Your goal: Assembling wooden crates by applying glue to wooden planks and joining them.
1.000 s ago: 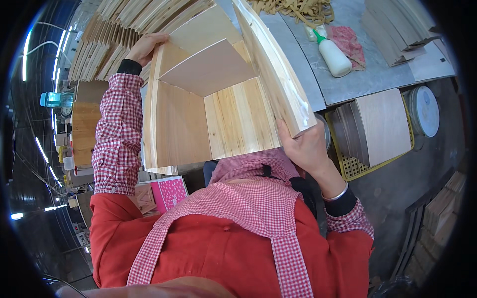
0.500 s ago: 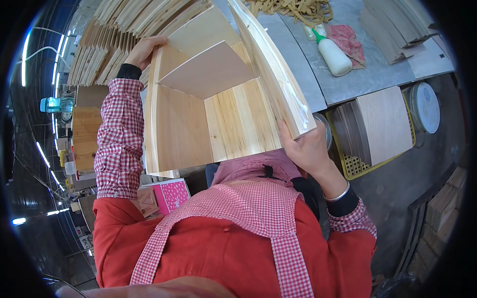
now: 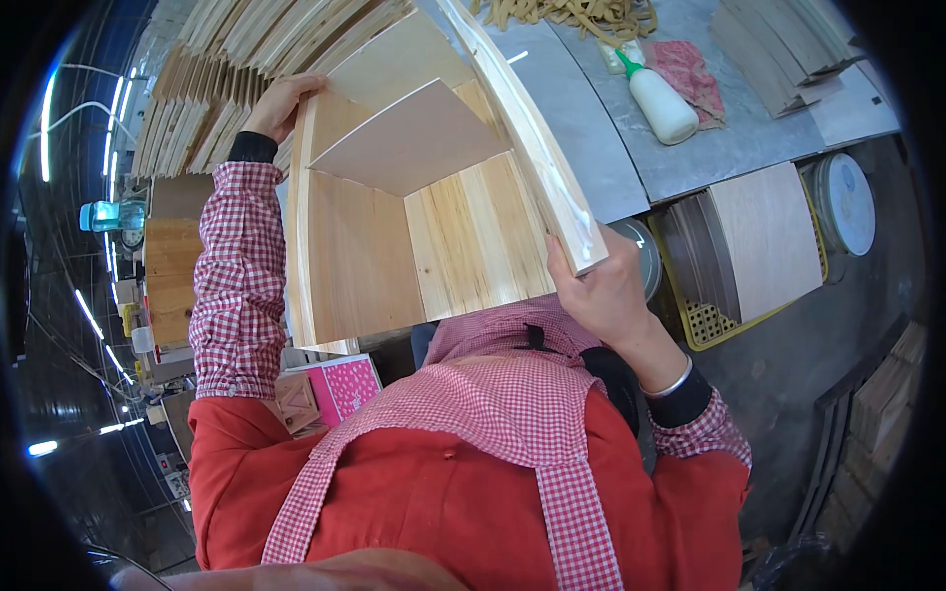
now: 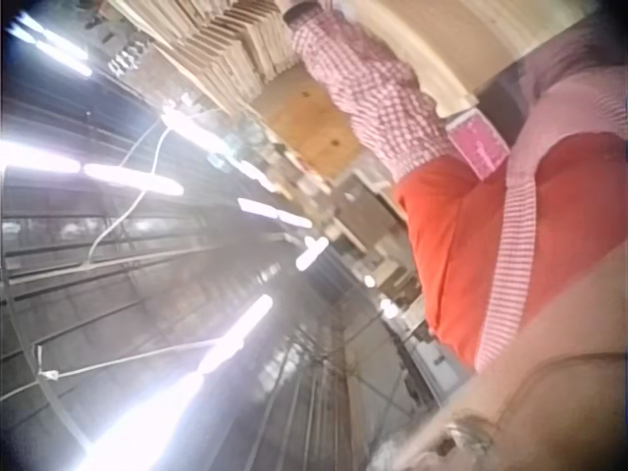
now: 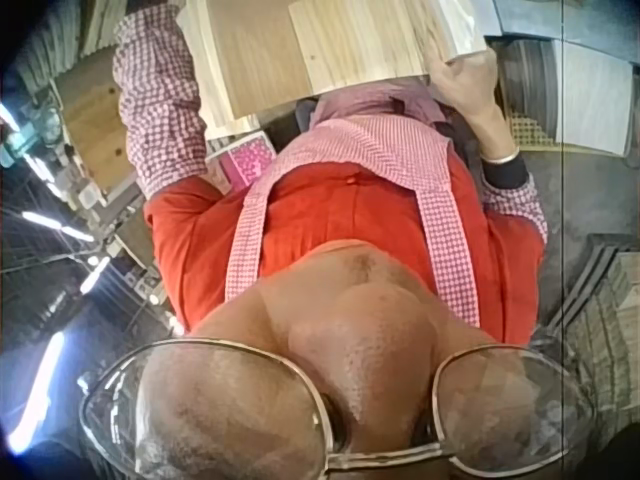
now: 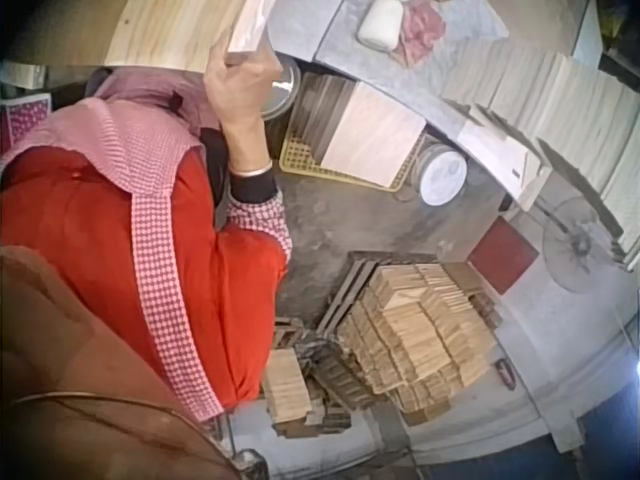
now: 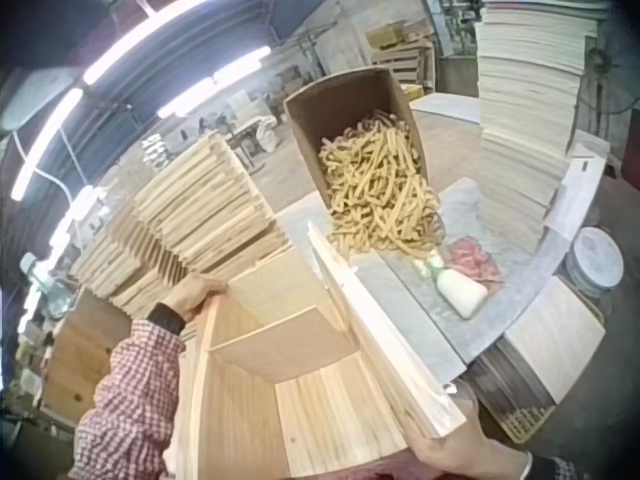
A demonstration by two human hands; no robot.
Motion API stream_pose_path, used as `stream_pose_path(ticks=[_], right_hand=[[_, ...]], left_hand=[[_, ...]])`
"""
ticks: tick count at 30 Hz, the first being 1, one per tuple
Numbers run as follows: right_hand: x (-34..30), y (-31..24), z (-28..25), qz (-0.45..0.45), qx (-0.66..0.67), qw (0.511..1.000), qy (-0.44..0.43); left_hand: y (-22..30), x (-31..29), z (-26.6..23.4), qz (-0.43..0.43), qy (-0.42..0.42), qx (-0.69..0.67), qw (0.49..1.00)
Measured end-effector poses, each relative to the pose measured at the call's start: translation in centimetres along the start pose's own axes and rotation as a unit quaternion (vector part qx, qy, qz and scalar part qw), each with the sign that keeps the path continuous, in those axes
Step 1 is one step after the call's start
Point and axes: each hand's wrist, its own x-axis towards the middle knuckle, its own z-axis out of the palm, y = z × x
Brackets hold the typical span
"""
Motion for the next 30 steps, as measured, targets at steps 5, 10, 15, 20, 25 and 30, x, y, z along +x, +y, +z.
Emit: stream_pose_path(ticks=[5, 10, 15, 20, 25, 30], right_hand=[[-0.6, -0.5, 0.0, 0.003, 0.016, 1.000, -0.001], [-0.6, -0.5, 0.1, 0.024, 0.010, 0.999, -0.041], [-0.4, -0.9, 0.0, 0.046, -0.007, 0.994, -0.102], [-0.1, -1.3, 0.3, 0.041, 0.002, 0.991, -0.125], [-0.3, -1.1, 0.6, 0.021, -0.035, 0.990, -0.138], [-0.4, -1.0, 1.1, 0.036, -0.021, 0.989, -0.145]], left_hand=[[0.0, -0.1, -0.1, -0.002, -0.001, 0.005, 1.000], [-0.2, 0.2, 0.0, 0.003, 0.005, 0.003, 1.000], [0.1, -0.3, 0.2, 0.008, -0.001, -0.010, 1.000], [-0.2, 0.0, 0.0, 0.023, 0.016, -0.013, 1.000], [-0.1, 0.4, 0.4, 0.022, 0.015, -0.004, 1.000], [-1.8, 1.3, -0.6, 0.024, 0.014, 0.008, 1.000]])
